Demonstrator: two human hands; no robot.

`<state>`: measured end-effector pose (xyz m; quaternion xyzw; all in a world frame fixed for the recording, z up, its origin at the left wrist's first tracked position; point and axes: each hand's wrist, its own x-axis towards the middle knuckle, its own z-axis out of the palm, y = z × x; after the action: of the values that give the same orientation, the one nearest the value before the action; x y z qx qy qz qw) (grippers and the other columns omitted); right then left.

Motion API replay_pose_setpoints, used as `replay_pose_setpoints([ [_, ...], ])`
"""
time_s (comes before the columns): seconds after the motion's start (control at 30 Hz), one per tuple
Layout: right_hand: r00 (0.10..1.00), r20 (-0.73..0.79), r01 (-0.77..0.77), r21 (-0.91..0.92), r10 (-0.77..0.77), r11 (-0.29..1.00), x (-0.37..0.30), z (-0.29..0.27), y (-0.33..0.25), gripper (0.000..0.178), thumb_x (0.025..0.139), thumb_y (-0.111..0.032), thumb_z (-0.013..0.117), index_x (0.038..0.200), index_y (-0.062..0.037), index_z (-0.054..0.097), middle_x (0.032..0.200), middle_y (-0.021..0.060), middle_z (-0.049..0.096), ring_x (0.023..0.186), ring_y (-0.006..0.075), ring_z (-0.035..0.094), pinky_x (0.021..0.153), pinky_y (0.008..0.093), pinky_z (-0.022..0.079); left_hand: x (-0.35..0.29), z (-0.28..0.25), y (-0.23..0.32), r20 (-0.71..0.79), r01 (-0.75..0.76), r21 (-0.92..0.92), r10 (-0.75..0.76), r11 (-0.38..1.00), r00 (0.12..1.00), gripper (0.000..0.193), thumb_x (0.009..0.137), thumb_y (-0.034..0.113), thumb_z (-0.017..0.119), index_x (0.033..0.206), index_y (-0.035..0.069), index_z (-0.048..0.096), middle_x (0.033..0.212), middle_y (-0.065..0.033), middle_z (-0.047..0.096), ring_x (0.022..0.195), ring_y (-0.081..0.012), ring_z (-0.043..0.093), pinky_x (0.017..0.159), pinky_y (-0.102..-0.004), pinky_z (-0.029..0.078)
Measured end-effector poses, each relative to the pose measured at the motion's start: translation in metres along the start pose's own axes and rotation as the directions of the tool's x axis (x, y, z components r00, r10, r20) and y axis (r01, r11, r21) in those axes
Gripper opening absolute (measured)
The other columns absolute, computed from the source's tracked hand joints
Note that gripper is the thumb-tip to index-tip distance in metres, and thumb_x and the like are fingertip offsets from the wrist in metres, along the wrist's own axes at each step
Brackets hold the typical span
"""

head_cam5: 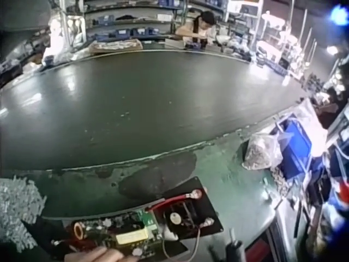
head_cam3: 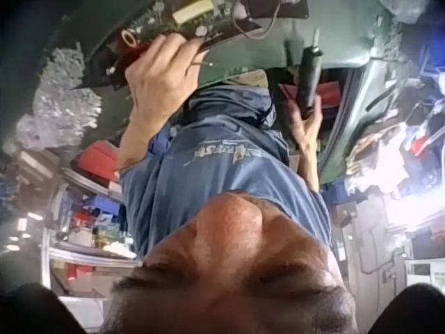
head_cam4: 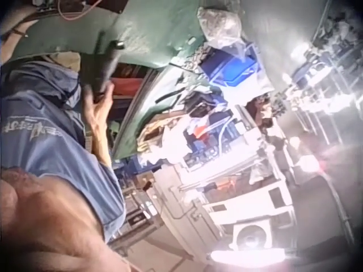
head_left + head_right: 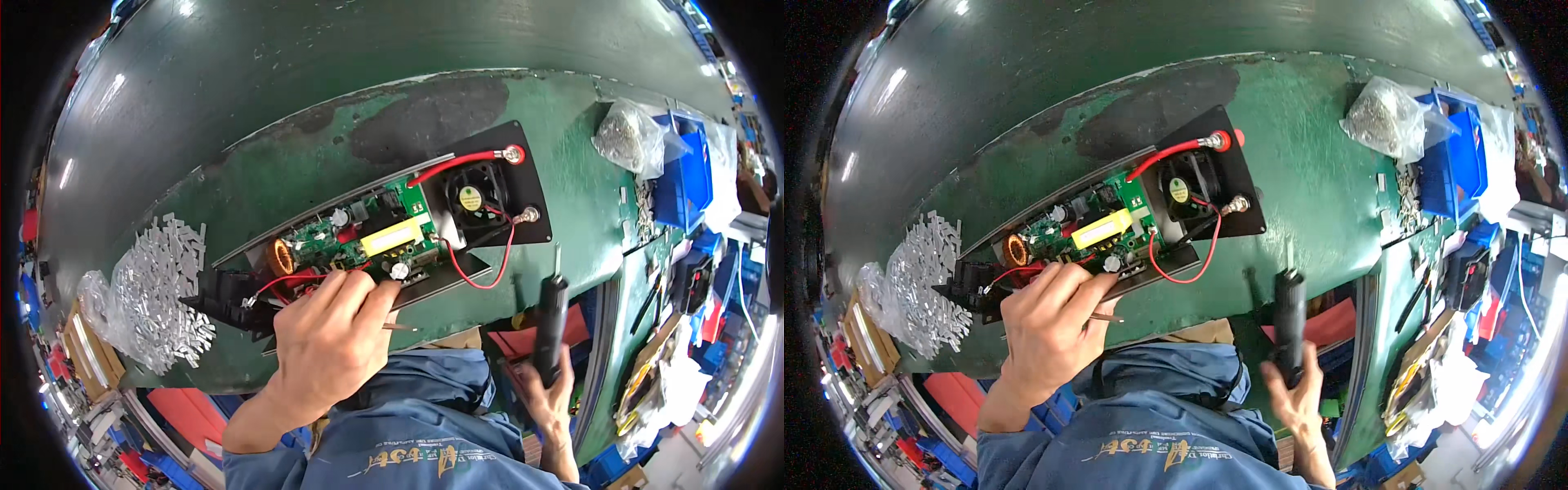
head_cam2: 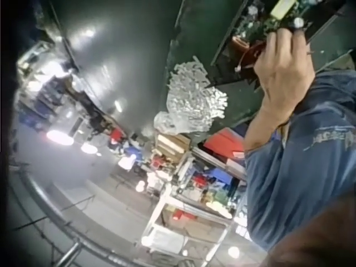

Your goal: Assembling an electronic power device by installing circuit boards and cooling fans into a metal chassis using an electric screwdriver.

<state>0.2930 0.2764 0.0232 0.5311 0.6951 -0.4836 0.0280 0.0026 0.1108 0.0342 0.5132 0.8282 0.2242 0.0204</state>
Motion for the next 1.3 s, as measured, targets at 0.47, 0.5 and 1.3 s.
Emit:
replay_pose_setpoints([
  [0.47, 0.313, 0.141, 0.881, -0.412, -0.939, 0.232, 0.088, 0.088, -0.177, 0.042, 0.08, 0.003, 0.078, 0.121, -0.0015, 0.07, 0.107, 0.0091, 0.072, 0.09, 0.0264, 0.065, 0.082, 0.0379, 0.049, -0.005, 0.005, -0.004, -0.029, -0.026, 0.021, 0.027, 0.999, 0.999, 0.019, 0.075, 0.012, 0.071, 0.093, 0.006, 0.073, 0.088, -0.0012, 0.059, 0.072, -0.0132, 0.063, 0.055, -0.0276, 0.049],
  [0.5, 0.338, 0.149, 0.882, -0.396, -0.929, 0.257, 0.092, 0.092, -0.176, 0.041, 0.081, 0.003, 0.078, 0.121, -0.0018, 0.071, 0.106, 0.009, 0.073, 0.088, 0.0254, 0.066, 0.079, 0.0377, 0.049, -0.003, 0.004, -0.004, -0.011, -0.043, 0.02, 0.044, 0.999, 0.999, 0.02, 0.075, 0.012, 0.07, 0.094, 0.006, 0.073, 0.087, -0.0015, 0.059, 0.071, -0.0133, 0.063, 0.054, -0.0273, 0.049],
  [1.3, 0.449, 0.219, 0.891, -0.18, -0.867, 0.416, 0.098, 0.089, -0.177, 0.041, 0.08, -0.001, 0.082, 0.12, -0.0067, 0.074, 0.112, 0.0131, 0.067, 0.089, 0.0254, 0.069, 0.075, 0.0347, 0.056, -0.006, 0.008, -0.011, 0.001, -0.12, -0.007, 0.12, 0.993, 0.993, 0.03, 0.074, 0.012, 0.067, 0.101, 0.0, 0.071, 0.089, -0.0053, 0.056, 0.077, -0.0168, 0.062, 0.057, -0.0271, 0.052],
])
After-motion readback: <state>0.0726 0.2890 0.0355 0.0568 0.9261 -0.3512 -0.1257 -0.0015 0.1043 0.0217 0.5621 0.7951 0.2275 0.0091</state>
